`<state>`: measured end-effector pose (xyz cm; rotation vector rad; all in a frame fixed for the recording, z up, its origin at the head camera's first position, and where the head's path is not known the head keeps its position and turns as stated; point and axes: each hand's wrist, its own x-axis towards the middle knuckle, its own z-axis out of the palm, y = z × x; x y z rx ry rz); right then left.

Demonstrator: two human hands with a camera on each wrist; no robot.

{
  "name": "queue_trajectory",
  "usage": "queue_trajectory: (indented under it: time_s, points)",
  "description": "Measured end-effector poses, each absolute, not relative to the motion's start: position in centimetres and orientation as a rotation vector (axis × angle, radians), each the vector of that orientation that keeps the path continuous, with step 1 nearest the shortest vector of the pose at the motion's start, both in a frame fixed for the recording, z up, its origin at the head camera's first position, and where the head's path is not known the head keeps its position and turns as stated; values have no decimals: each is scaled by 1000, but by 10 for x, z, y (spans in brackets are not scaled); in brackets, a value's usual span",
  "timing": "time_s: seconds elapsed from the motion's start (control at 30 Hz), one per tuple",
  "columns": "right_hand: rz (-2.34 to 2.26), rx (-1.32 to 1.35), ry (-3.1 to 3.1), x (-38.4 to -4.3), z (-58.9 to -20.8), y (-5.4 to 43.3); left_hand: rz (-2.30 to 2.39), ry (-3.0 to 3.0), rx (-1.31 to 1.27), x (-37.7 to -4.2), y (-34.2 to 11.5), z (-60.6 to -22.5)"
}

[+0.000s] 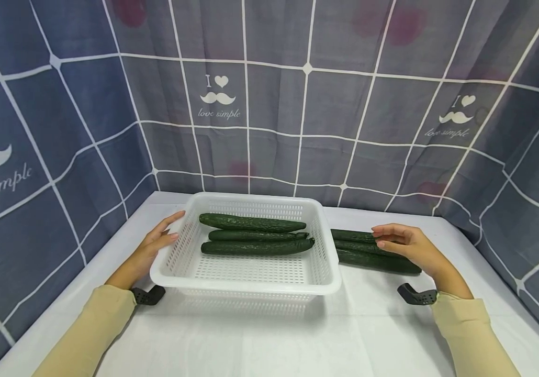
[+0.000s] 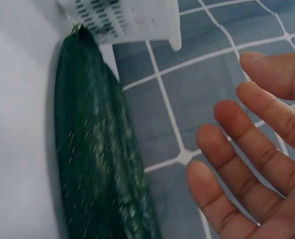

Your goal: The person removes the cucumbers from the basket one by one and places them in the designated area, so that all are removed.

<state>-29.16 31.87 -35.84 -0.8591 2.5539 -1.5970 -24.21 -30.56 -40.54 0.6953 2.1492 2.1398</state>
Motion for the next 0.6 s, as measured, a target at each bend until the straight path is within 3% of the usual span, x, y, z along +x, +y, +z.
queue_trajectory:
  time_s: [0.6]
  points:
    - [-1552, -1012, 2413, -290, -335, 278, 2113, 2207, 637, -240, -304, -403]
